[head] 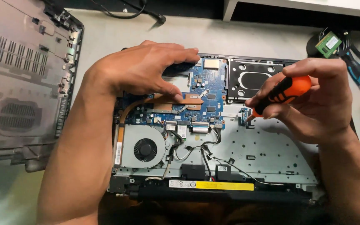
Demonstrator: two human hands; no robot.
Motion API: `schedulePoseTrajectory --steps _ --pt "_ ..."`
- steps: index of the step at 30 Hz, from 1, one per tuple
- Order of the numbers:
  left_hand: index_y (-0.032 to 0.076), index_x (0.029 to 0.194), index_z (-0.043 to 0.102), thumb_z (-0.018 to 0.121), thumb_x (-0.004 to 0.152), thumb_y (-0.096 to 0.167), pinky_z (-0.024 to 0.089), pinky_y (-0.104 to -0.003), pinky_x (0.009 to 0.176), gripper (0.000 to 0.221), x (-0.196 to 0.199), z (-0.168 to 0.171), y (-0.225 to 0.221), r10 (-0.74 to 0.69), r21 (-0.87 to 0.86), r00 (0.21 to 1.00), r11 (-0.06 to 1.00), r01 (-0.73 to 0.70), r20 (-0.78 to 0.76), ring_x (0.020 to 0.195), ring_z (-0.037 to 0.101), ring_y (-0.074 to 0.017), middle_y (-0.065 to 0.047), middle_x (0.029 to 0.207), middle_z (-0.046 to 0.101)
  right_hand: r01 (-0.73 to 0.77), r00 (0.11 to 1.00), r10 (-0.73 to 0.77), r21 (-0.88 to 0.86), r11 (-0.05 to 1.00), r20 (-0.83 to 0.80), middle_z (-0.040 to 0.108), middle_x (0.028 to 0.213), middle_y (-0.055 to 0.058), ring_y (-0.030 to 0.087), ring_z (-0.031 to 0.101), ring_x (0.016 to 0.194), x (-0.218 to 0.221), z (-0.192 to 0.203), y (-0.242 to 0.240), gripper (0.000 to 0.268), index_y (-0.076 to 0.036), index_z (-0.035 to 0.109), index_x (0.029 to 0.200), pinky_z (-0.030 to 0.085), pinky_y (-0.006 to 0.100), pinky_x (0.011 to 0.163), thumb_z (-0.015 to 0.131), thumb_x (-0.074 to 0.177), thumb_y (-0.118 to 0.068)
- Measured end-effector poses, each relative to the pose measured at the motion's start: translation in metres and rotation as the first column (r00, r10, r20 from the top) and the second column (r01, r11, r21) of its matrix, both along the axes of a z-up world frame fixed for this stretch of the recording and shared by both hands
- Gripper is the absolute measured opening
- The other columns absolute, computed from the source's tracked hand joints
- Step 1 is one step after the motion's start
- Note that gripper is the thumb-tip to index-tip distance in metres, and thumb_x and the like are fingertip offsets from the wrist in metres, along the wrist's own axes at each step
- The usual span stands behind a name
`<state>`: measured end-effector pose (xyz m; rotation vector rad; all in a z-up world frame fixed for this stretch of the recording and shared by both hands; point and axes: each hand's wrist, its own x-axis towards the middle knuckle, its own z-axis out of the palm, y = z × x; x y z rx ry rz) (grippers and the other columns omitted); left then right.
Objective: Disassembling a laptop by prying open the chassis and removing internal screws.
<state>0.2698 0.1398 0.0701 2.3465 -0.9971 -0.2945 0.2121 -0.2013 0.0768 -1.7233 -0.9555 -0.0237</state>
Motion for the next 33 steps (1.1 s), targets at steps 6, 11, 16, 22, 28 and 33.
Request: schedulePoseTrajectory --steps 6,11,16,22,28,33 --pt "0.011 0.14 0.058 0.09 0.065 0.026 0.049 -0.042 0.097 0.083 -0.001 0.0 0.0 0.004 -0.02 1.0 1.0 -0.004 -0.011 0.114 0.065 -0.0283 0.0 0.141 0.065 0.001 1.0 0.0 -0.021 1.0 0.007 0.063 0.104 0.011 0.018 0.076 0.09 0.0 -0.003 -0.001 0.065 -0.009 0.033 0.13 0.078 0.034 0.084 0.076 0.082 -0.009" --pt "0.009 0.142 0.058 0.088 0.067 0.026 0.047 -0.043 0.101 0.082 -0.001 -0.004 0.003 -0.014 -0.03 0.999 0.999 0.016 0.05 0.121 0.062 -0.031 -0.005 0.147 0.061 -0.021 0.997 0.025 -0.063 0.998 0.067 0.069 0.103 0.009 0.018 0.081 0.091 0.005 -0.005 -0.011 0.071 -0.008 0.041 0.129 0.078 0.028 0.079 0.084 0.074 -0.013" --pt "0.008 0.14 0.059 0.088 0.067 0.025 0.048 -0.043 0.099 0.081 0.0 -0.004 0.003 -0.025 -0.04 0.998 0.999 0.027 0.063 0.119 0.063 -0.0316 -0.005 0.146 0.062 0.032 0.947 0.031 -0.191 0.981 0.32 0.074 0.093 0.013 0.024 0.081 0.093 0.003 -0.003 -0.025 0.085 -0.003 0.048 0.115 0.071 0.029 0.075 0.092 0.053 -0.043" --pt "0.007 0.141 0.058 0.088 0.067 0.026 0.048 -0.042 0.099 0.082 -0.001 -0.004 0.003 -0.026 -0.039 0.998 0.999 0.028 0.052 0.118 0.063 -0.0301 -0.005 0.144 0.063 0.011 0.964 0.044 -0.204 0.979 0.264 0.06 0.114 0.007 0.015 0.078 0.096 -0.001 -0.006 -0.046 0.06 -0.014 0.065 0.116 0.073 0.022 0.084 0.088 0.067 -0.04" --pt "0.01 0.142 0.058 0.091 0.065 0.026 0.048 -0.043 0.1 0.085 0.0 -0.004 0.002 -0.001 -0.024 0.999 1.0 0.001 0.032 0.117 0.064 -0.0294 -0.003 0.144 0.064 0.007 0.967 0.066 -0.287 0.958 0.246 0.071 0.12 0.02 0.024 0.083 0.104 -0.007 0.006 -0.038 0.052 -0.011 0.057 0.115 0.076 0.022 0.074 0.086 0.072 -0.017" --pt "0.01 0.143 0.057 0.091 0.065 0.026 0.049 -0.044 0.099 0.086 0.002 -0.006 0.002 -0.004 -0.02 0.999 1.0 0.005 0.038 0.117 0.065 -0.0305 -0.005 0.142 0.064 0.069 0.923 0.03 -0.241 0.968 0.383 0.057 0.122 0.018 0.024 0.077 0.102 -0.005 -0.003 -0.033 0.061 -0.014 0.055 0.122 0.071 0.026 0.078 0.073 0.078 -0.054"
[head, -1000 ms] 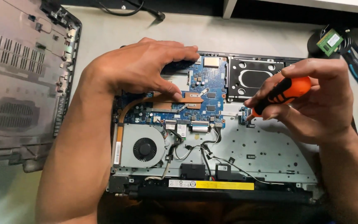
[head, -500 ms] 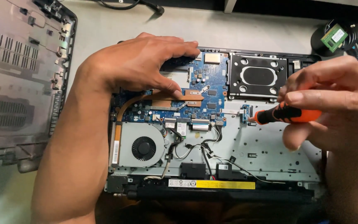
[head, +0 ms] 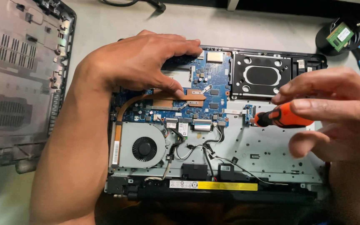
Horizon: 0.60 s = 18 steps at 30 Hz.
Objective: Disassembling a laptop by prying open the chassis and removing internal screws.
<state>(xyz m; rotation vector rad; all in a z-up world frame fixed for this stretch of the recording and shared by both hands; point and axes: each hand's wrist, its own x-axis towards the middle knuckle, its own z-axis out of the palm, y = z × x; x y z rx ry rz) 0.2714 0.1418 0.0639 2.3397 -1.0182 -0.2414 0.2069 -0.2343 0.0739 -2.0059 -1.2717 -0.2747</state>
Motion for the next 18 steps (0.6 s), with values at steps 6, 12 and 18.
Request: schedulePoseTrajectory --steps 6,12,18 --pt "0.008 0.14 0.06 0.089 0.066 0.022 0.05 -0.044 0.096 0.081 -0.002 0.001 0.001 -0.021 -0.043 1.0 0.999 0.022 0.022 0.113 0.066 -0.032 -0.006 0.14 0.065 0.036 0.994 -0.044 -0.073 0.997 -0.103 0.056 0.124 0.015 0.024 0.079 0.109 -0.002 -0.007 -0.029 0.069 -0.02 0.052 0.132 0.075 0.025 0.087 0.091 0.075 -0.023" --pt "0.006 0.139 0.06 0.089 0.066 0.022 0.05 -0.045 0.095 0.08 0.001 -0.003 0.002 -0.029 -0.049 0.998 0.998 0.032 0.06 0.113 0.065 -0.0337 -0.009 0.141 0.065 -0.017 0.991 0.003 -0.105 0.994 -0.132 0.058 0.127 0.013 0.027 0.08 0.115 -0.004 -0.003 -0.035 0.067 -0.025 0.05 0.133 0.078 0.032 0.098 0.087 0.078 -0.02" --pt "0.007 0.14 0.06 0.089 0.064 0.021 0.049 -0.045 0.097 0.082 0.0 0.0 0.001 -0.019 -0.04 0.998 0.999 0.021 0.055 0.115 0.065 -0.0331 -0.008 0.146 0.062 0.025 0.988 -0.04 -0.098 0.995 -0.148 0.059 0.128 0.015 0.027 0.08 0.116 -0.005 -0.003 -0.037 0.067 -0.028 0.046 0.139 0.077 0.033 0.099 0.082 0.083 -0.018"
